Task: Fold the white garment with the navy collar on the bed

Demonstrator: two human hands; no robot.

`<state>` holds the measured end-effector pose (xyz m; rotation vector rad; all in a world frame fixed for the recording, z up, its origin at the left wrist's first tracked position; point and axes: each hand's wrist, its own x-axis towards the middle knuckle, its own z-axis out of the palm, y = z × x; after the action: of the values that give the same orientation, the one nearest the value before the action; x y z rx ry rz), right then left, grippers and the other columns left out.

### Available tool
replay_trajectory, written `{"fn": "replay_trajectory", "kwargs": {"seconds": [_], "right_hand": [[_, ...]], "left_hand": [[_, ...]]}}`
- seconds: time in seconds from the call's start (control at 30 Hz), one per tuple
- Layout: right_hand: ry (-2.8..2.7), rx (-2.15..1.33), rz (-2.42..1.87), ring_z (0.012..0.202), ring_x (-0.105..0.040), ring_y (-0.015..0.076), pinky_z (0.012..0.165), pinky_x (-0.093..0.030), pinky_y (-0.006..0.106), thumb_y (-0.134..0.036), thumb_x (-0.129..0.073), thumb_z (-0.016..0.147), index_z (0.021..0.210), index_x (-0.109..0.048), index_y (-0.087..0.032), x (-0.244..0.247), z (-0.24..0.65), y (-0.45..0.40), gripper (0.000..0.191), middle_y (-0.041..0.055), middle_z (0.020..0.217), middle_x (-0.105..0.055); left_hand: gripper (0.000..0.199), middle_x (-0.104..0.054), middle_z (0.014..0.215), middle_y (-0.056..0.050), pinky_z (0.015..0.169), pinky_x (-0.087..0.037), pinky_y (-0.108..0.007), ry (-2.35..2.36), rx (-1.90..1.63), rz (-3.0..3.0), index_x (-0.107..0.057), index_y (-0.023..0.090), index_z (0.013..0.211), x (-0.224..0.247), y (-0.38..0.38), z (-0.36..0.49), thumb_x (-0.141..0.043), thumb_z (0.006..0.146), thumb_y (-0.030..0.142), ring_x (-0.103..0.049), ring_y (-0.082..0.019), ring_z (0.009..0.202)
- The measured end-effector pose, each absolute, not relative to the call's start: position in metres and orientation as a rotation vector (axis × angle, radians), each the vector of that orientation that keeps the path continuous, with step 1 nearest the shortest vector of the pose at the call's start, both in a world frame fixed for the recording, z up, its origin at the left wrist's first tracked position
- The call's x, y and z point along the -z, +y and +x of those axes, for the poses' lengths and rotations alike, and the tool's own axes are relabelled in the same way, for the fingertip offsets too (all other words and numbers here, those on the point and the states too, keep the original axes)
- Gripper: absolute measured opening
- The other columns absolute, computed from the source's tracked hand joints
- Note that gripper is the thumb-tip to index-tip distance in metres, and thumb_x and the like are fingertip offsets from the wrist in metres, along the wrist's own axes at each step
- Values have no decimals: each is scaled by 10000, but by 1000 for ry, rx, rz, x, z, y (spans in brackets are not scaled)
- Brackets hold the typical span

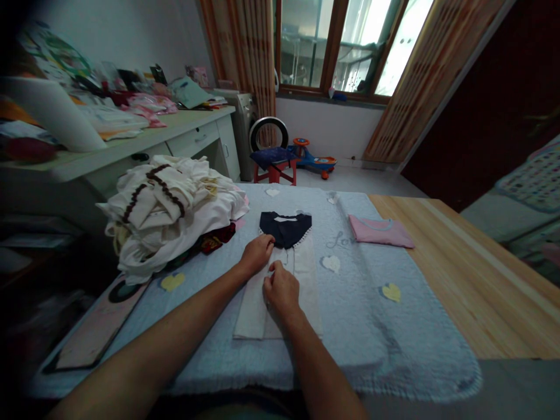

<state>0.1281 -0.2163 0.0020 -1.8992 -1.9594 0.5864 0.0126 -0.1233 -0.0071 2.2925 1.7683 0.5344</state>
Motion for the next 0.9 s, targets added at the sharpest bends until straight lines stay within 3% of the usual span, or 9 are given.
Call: {"fn": "replay_trajectory", "kwargs": {"seconds": [0.13,0.33,0.5,0.7,0.9], "right_hand": [[-1952,-592,-1921,735,-617,157,628,-270,265,-211,-568,864,1050,-567,-239,-3,128,-217,188,-17,796,-694],[-1931,-587,-1938,723,-606,156,622,-263,264,-196,-562,860,1049,-575,-234,-2,126,-215,193,-14,786,-685],[-1922,-586,-1913,730,-602,150,629,-270,256,-189,-569,857,1043,-574,-228,-1,127,-215,190,-18,790,-679],[-1933,-577,-1939,730,-600,153,624,-273,256,-196,-556,868,1048,-569,-230,0,128,-215,184,-11,794,-682],[-1953,-543,-1926,732,-591,153,633,-280,257,-178,-548,860,1044,-576,-222,-2,127,-216,191,-5,802,-675]], "left_hand": [[305,-640,1256,-78,1054,-409,-346,1682,-558,2413,-600,209,1206,16,-132,1,-426,959,166,-547,-201,1215],[450,-433,1545,-97,1180,-274,-437,1662,-407,2526,-466,179,1426,30,-134,-5,-369,992,246,-345,-228,1450],[475,-398,1563,-122,1182,-272,-461,1728,-433,2491,-422,162,1449,28,-136,-1,-372,988,264,-337,-244,1455],[391,-554,1400,-149,1145,-336,-367,1775,-497,2416,-505,121,1316,26,-153,-13,-387,947,163,-475,-213,1342],[472,-416,1547,-147,1186,-271,-443,1638,-298,2498,-433,135,1433,21,-176,-27,-393,984,276,-348,-252,1449]]}}
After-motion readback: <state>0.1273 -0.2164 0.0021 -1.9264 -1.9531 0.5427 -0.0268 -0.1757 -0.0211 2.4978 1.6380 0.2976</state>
